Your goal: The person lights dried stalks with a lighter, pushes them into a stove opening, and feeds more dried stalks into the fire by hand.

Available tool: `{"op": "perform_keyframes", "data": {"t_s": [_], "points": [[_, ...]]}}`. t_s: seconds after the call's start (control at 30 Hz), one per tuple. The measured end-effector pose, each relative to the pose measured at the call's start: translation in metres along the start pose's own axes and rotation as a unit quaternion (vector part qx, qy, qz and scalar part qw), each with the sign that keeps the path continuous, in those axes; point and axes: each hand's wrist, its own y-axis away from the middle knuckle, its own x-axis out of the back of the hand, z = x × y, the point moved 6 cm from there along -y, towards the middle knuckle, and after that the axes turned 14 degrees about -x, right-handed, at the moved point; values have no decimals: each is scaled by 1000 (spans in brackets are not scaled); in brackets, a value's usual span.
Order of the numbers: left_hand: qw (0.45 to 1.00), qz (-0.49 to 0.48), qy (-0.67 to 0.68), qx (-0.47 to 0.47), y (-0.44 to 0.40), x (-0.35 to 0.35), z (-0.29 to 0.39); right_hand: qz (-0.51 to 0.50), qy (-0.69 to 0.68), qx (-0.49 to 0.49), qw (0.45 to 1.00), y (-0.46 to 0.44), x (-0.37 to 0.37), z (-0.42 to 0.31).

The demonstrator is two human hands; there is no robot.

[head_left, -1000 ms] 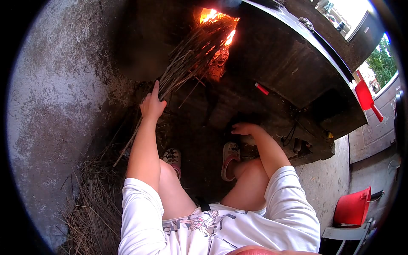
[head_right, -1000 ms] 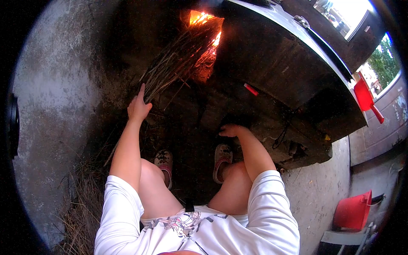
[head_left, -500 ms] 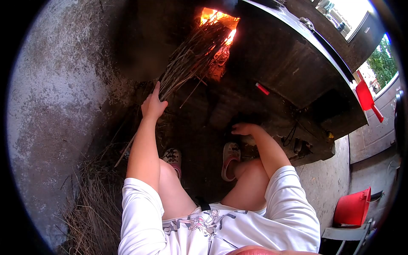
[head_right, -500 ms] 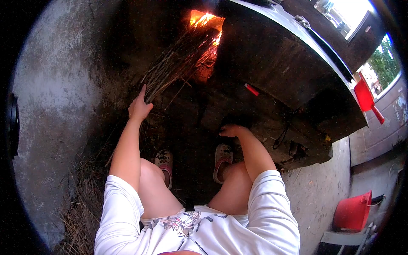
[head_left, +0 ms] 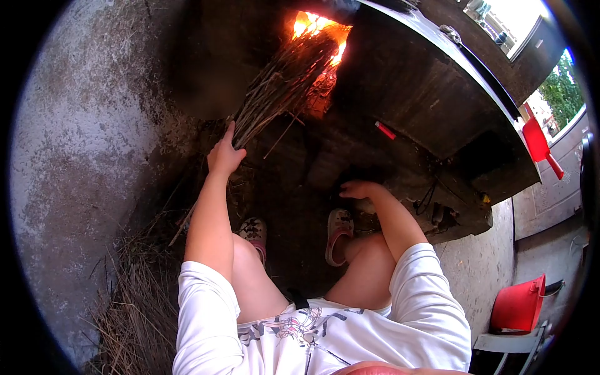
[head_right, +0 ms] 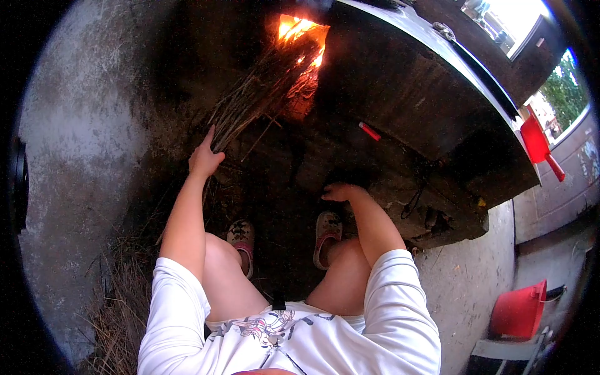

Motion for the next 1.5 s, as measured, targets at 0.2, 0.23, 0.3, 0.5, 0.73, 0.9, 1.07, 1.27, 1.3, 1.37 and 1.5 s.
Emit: {"op": "perform_keyframes", "data": {"t_s": [0.2,0.23,0.3,0.5,0.73,0.9,1.07,1.27,1.3,1.37,1.5], "points": [[1000,0,13,5,1,1,1,9,15,-2,1000,7,3,-4],[1000,0,13,5,1,1,1,9,15,-2,1000,7,3,-4],[1000,-1,20,7,1,1,0,7,13,-5,1000,5,3,-4],[1000,-13,17,11,4,5,5,4,12,17,1000,3,2,-4],[999,-30,38,20,4,4,5,11,16,9,1000,9,4,-6],[998,-33,43,15,4,4,4,13,12,9,1000,10,5,-7],[998,-31,46,8,2,1,1,19,8,14,1000,12,6,-8],[997,-40,63,8,3,2,2,29,-5,25,999,3,3,-4],[997,-42,66,7,3,1,2,31,-6,25,999,5,4,-5],[997,-42,66,9,2,1,1,29,5,23,999,7,5,-7],[995,-52,88,19,3,1,2,17,21,11,1000,12,6,-9]]}}
